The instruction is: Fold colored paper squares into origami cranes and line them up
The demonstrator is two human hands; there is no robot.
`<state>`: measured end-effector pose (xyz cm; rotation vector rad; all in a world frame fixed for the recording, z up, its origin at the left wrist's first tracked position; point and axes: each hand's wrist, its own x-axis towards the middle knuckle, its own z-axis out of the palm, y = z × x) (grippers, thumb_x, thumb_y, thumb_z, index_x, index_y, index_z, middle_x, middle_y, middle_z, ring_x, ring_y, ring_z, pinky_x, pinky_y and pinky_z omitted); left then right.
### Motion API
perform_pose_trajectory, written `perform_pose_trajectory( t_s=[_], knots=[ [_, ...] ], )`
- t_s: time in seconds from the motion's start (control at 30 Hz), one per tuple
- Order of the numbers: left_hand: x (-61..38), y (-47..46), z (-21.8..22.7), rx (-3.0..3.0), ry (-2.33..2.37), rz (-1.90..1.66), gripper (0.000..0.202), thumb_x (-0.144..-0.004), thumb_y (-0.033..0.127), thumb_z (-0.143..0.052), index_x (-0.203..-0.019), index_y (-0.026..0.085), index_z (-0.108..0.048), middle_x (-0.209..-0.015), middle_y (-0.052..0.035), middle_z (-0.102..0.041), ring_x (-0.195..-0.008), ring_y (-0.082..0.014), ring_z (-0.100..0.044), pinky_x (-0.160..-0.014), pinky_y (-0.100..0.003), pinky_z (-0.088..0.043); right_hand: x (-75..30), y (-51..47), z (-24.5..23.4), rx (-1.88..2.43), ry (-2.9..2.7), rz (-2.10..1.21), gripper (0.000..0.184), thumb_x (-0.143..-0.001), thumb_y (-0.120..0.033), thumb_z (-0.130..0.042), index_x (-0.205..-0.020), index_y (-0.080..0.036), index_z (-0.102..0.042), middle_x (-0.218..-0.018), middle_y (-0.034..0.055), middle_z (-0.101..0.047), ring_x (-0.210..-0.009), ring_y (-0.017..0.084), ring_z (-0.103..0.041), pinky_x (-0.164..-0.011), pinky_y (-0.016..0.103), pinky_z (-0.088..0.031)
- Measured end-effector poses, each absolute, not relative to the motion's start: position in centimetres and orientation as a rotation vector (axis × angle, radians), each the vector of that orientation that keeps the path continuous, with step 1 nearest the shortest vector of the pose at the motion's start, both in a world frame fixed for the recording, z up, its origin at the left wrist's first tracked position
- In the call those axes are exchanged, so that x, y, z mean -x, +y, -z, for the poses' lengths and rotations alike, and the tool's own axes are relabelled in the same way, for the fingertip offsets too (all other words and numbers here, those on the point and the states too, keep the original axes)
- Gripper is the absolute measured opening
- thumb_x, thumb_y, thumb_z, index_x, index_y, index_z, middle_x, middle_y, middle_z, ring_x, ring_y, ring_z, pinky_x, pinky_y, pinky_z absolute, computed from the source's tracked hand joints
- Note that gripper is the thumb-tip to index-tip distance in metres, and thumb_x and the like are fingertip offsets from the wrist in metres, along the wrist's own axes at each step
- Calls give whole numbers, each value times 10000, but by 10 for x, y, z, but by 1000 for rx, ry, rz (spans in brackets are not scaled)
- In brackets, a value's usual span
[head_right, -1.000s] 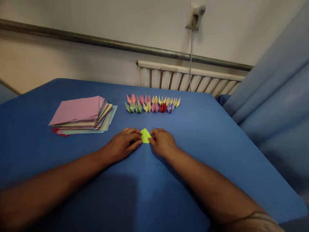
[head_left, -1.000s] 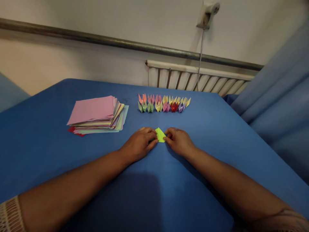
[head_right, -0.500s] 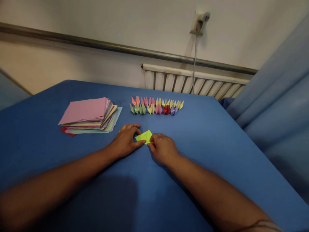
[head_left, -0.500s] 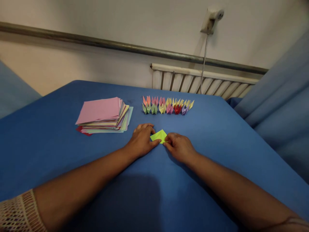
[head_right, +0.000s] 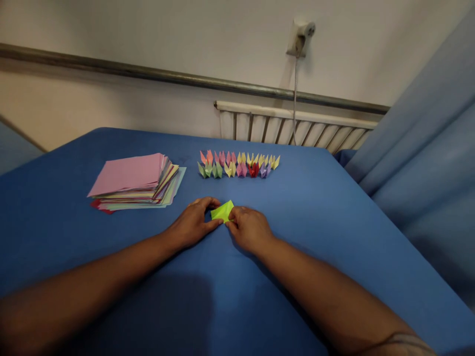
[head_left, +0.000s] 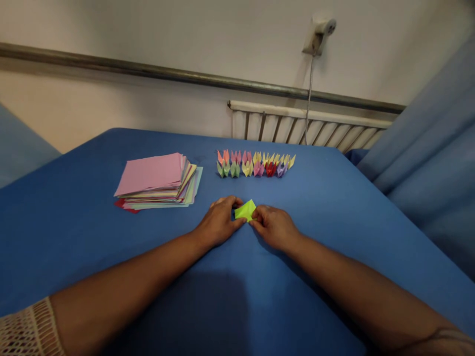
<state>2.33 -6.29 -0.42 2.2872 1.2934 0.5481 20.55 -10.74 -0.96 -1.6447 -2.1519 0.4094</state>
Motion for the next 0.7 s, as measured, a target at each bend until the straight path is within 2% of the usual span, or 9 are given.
perform_pose_trajectory(
  t_s=[0.23, 0.4, 0.47, 0.57, 0.7],
  knots=[
    [-28, -66, 9, -1782, 1110, -843, 391, -762, 276, -640, -1117, 192, -497, -949, -30, -660, -864, -182, -652, -808, -359, -521, -207, -106, 15, 1576, -1946, -587, 88, -814, -272, -611, -822, -205, -555, -721, -17, -599, -609, 121, -517, -579, 250, -359],
    [-27, -65, -1, -1499, 1000, -963, 409, -715, 218, -657, -1088, 160, -498, -949, -46, -652, -846, -161, -652, -788, -315, -527, -208, -100, 16, 1381, -1429, -759, 481, -685, -408, -728, -1062, -194, -518, -893, 27, -618, -670, 126, -562, -606, 269, -446],
    [-26, -67, -6, -1555, 991, -911, 406, -704, 208, -667, -1082, 160, -530, -870, -20, -639, -802, -144, -633, -769, -299, -520, -208, -99, 14, 1254, -1326, -1043, 452, -684, -454, -713, -1006, -190, -538, -844, 25, -633, -622, 120, -572, -527, 245, -439],
    [-27, -73, -10, -1621, 974, -867, 417, -709, 246, -688, -1096, 164, -559, -837, -12, -629, -786, -137, -609, -753, -291, -512, -206, -100, 11, 1181, -1287, -1416, 367, -719, -519, -666, -764, -172, -555, -610, -14, -593, -450, 90, -520, -381, 194, -333],
    [-29, -78, -10, -1481, 974, -878, 419, -685, 299, -724, -1051, 163, -571, -869, -12, -628, -772, -128, -606, -731, -278, -503, -203, -103, 10, 1166, -1289, -1480, 369, -720, -508, -678, -690, -157, -569, -529, -31, -571, -375, 66, -486, -340, 175, -291]
  ],
)
